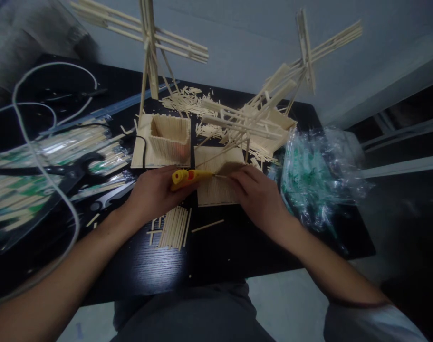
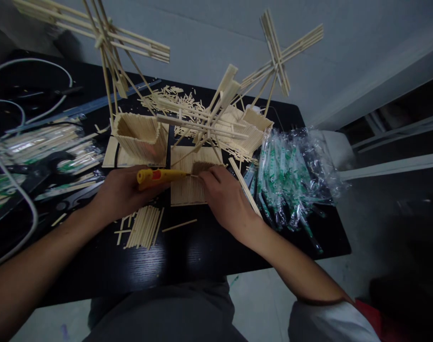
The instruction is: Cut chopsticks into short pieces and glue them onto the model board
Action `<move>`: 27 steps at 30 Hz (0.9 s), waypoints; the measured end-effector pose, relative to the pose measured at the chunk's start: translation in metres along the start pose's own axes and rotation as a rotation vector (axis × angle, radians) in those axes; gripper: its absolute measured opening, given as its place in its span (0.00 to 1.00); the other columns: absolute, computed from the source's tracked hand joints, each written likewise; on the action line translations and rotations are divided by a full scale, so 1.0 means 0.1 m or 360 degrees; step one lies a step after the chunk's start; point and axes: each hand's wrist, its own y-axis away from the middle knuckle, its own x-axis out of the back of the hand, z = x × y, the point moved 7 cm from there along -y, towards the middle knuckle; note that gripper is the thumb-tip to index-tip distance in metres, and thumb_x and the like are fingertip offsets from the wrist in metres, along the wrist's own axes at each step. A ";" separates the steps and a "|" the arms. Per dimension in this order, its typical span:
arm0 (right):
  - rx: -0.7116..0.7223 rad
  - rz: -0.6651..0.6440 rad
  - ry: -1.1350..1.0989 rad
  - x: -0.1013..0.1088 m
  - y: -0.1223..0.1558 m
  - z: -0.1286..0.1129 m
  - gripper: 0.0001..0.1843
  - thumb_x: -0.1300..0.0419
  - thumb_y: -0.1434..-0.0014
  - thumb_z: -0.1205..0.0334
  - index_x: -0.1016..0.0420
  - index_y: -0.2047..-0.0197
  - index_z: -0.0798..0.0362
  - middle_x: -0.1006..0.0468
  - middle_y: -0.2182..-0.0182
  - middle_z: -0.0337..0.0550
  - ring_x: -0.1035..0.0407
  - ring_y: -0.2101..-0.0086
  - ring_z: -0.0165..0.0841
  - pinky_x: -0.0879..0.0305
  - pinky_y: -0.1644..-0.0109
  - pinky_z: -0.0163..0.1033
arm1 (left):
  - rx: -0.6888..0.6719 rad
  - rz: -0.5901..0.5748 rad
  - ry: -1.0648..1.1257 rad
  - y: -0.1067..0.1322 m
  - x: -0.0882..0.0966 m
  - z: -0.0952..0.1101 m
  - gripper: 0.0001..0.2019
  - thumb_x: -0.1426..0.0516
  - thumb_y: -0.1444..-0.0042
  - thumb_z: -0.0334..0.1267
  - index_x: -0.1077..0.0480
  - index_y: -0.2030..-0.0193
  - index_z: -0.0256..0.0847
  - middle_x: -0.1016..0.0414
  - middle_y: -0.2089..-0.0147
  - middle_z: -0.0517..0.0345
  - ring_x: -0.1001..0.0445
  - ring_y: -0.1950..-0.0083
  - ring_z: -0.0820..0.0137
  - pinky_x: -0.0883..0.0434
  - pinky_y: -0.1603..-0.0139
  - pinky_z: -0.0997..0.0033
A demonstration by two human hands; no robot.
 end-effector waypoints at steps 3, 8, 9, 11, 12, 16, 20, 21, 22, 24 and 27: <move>0.0002 -0.0036 0.0032 0.00 -0.01 -0.01 0.13 0.39 0.25 0.76 0.15 0.51 0.50 0.15 0.55 0.49 0.18 0.56 0.42 0.20 0.51 0.45 | -0.0002 0.0005 -0.0007 0.01 0.00 0.00 0.21 0.37 0.33 0.60 0.15 0.56 0.43 0.15 0.63 0.53 0.20 0.65 0.62 0.34 0.64 0.66; 0.0028 -0.0025 0.0079 0.02 -0.02 -0.05 0.14 0.40 0.25 0.77 0.15 0.51 0.52 0.15 0.55 0.50 0.18 0.55 0.43 0.20 0.50 0.45 | 0.0002 -0.0004 -0.0016 0.01 0.00 0.00 0.20 0.36 0.33 0.59 0.15 0.54 0.44 0.14 0.61 0.53 0.19 0.63 0.62 0.33 0.63 0.66; 0.0028 -0.0029 0.0086 0.02 -0.02 -0.05 0.14 0.40 0.25 0.77 0.15 0.51 0.52 0.15 0.56 0.50 0.18 0.55 0.43 0.21 0.51 0.45 | 0.0001 -0.0009 -0.0019 0.01 0.00 0.00 0.20 0.36 0.33 0.59 0.15 0.54 0.44 0.14 0.61 0.53 0.19 0.64 0.62 0.34 0.63 0.66; 0.0013 -0.0045 0.0098 0.01 -0.01 -0.04 0.14 0.40 0.25 0.77 0.15 0.51 0.52 0.15 0.56 0.50 0.19 0.56 0.43 0.21 0.52 0.45 | -0.0003 -0.0012 -0.0024 0.00 -0.01 0.00 0.20 0.36 0.33 0.59 0.15 0.55 0.43 0.15 0.62 0.53 0.20 0.64 0.62 0.34 0.63 0.66; 0.0006 -0.0054 0.0099 0.01 -0.01 -0.04 0.14 0.40 0.25 0.77 0.15 0.51 0.52 0.15 0.56 0.50 0.19 0.56 0.43 0.21 0.52 0.45 | -0.0006 -0.0012 -0.0028 0.00 -0.01 0.00 0.20 0.36 0.33 0.59 0.15 0.56 0.43 0.15 0.63 0.53 0.20 0.64 0.62 0.34 0.63 0.66; -0.0004 -0.0062 0.0103 0.02 -0.01 -0.05 0.15 0.40 0.25 0.77 0.14 0.50 0.52 0.15 0.55 0.50 0.18 0.55 0.44 0.21 0.50 0.46 | -0.0002 -0.0006 -0.0030 0.01 -0.01 0.01 0.19 0.36 0.33 0.58 0.15 0.57 0.43 0.15 0.63 0.53 0.20 0.65 0.63 0.35 0.64 0.66; 0.0009 -0.0045 0.0099 0.02 -0.03 -0.05 0.14 0.40 0.25 0.76 0.14 0.49 0.52 0.14 0.54 0.51 0.18 0.55 0.43 0.19 0.50 0.46 | -0.0015 -0.0016 -0.0009 0.01 -0.01 0.02 0.19 0.36 0.32 0.58 0.15 0.56 0.44 0.15 0.63 0.53 0.20 0.65 0.63 0.35 0.64 0.66; 0.0006 -0.0039 0.0093 0.02 -0.03 -0.05 0.15 0.40 0.24 0.76 0.14 0.49 0.51 0.14 0.54 0.51 0.17 0.55 0.43 0.19 0.50 0.46 | -0.0024 -0.0009 -0.0019 0.01 0.00 0.02 0.19 0.36 0.32 0.58 0.15 0.56 0.44 0.14 0.62 0.53 0.19 0.64 0.63 0.34 0.63 0.66; 0.0002 -0.0027 0.0083 0.01 -0.04 -0.04 0.15 0.40 0.24 0.76 0.14 0.48 0.50 0.13 0.53 0.50 0.17 0.54 0.43 0.19 0.49 0.46 | -0.0033 0.0001 -0.0031 0.01 0.00 0.02 0.19 0.36 0.32 0.58 0.15 0.56 0.44 0.14 0.62 0.53 0.19 0.64 0.62 0.34 0.63 0.66; 0.0009 0.0008 0.0052 0.02 -0.04 -0.04 0.15 0.40 0.24 0.75 0.13 0.47 0.50 0.13 0.53 0.50 0.16 0.53 0.42 0.18 0.48 0.46 | -0.0048 0.0009 -0.0045 0.01 0.01 0.03 0.19 0.36 0.32 0.59 0.15 0.56 0.45 0.14 0.61 0.53 0.19 0.63 0.62 0.34 0.63 0.66; 0.0045 0.0050 0.0017 0.03 -0.06 -0.06 0.13 0.38 0.22 0.73 0.13 0.47 0.50 0.12 0.53 0.49 0.16 0.52 0.42 0.17 0.46 0.45 | -0.0044 -0.0002 -0.0039 0.01 0.00 0.03 0.19 0.37 0.31 0.59 0.15 0.56 0.44 0.13 0.61 0.53 0.18 0.63 0.62 0.34 0.63 0.66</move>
